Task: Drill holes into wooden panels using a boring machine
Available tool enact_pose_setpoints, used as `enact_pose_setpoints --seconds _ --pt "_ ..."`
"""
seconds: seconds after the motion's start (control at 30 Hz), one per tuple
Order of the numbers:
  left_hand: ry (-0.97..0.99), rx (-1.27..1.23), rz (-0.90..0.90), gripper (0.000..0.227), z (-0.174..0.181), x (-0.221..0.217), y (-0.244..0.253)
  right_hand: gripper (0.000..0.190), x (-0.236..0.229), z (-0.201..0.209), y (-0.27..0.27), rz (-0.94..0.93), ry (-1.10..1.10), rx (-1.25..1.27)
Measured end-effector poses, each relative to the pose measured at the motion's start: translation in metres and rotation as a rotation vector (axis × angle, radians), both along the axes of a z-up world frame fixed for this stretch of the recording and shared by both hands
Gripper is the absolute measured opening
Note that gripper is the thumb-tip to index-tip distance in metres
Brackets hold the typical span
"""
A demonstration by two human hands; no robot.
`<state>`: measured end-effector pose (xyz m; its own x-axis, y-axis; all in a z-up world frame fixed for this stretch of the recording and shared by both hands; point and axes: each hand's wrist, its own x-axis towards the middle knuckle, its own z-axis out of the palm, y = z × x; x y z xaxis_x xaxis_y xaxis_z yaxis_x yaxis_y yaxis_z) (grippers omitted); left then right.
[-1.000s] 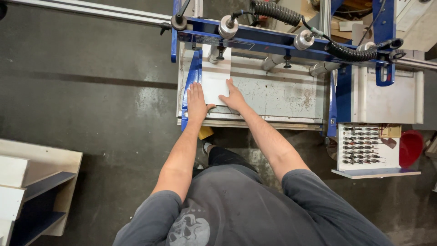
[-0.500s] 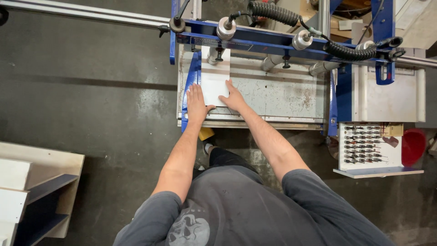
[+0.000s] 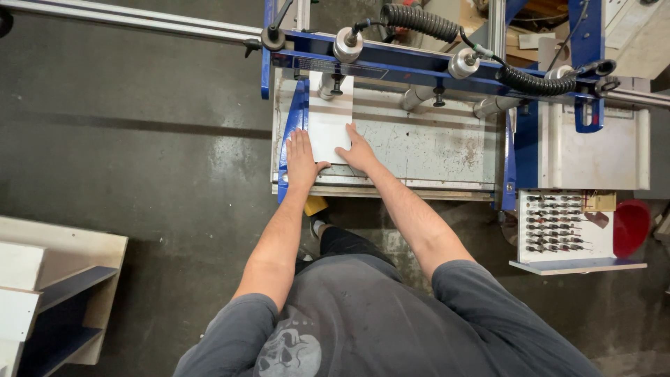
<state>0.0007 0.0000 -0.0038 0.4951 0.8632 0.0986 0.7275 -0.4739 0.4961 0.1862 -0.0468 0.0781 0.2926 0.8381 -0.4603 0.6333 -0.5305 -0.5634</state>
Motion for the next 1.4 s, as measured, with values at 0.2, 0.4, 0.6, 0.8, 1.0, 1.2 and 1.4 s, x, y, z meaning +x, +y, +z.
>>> enact_pose_setpoints --seconds 0.2,0.4,0.6,0.8,1.0,1.2,1.4 --pt "-0.024 0.004 -0.004 0.131 -0.004 -0.001 0.000 0.088 0.002 -0.003 -0.001 0.011 0.000 0.005" --pt "-0.042 0.012 -0.009 0.130 -0.001 -0.002 -0.001 0.091 0.006 -0.002 -0.006 0.014 0.007 0.008" --pt "-0.053 -0.034 -0.024 0.130 -0.002 -0.002 0.004 0.113 0.015 -0.005 -0.006 0.069 0.027 0.020" --pt "-0.057 -0.078 -0.014 0.132 0.006 -0.004 0.003 0.126 0.009 0.014 -0.013 0.209 -0.023 0.026" --pt "-0.014 -0.096 -0.049 0.135 0.028 -0.008 0.005 0.122 0.020 0.014 -0.015 0.289 -0.059 0.120" --pt "0.020 -0.066 0.002 0.071 0.031 0.012 0.000 0.118 0.041 0.004 -0.029 0.304 -0.042 0.149" --pt "-0.144 -0.554 0.272 0.076 0.028 0.057 -0.011 0.111 0.046 -0.009 -0.028 -0.068 0.240 0.138"
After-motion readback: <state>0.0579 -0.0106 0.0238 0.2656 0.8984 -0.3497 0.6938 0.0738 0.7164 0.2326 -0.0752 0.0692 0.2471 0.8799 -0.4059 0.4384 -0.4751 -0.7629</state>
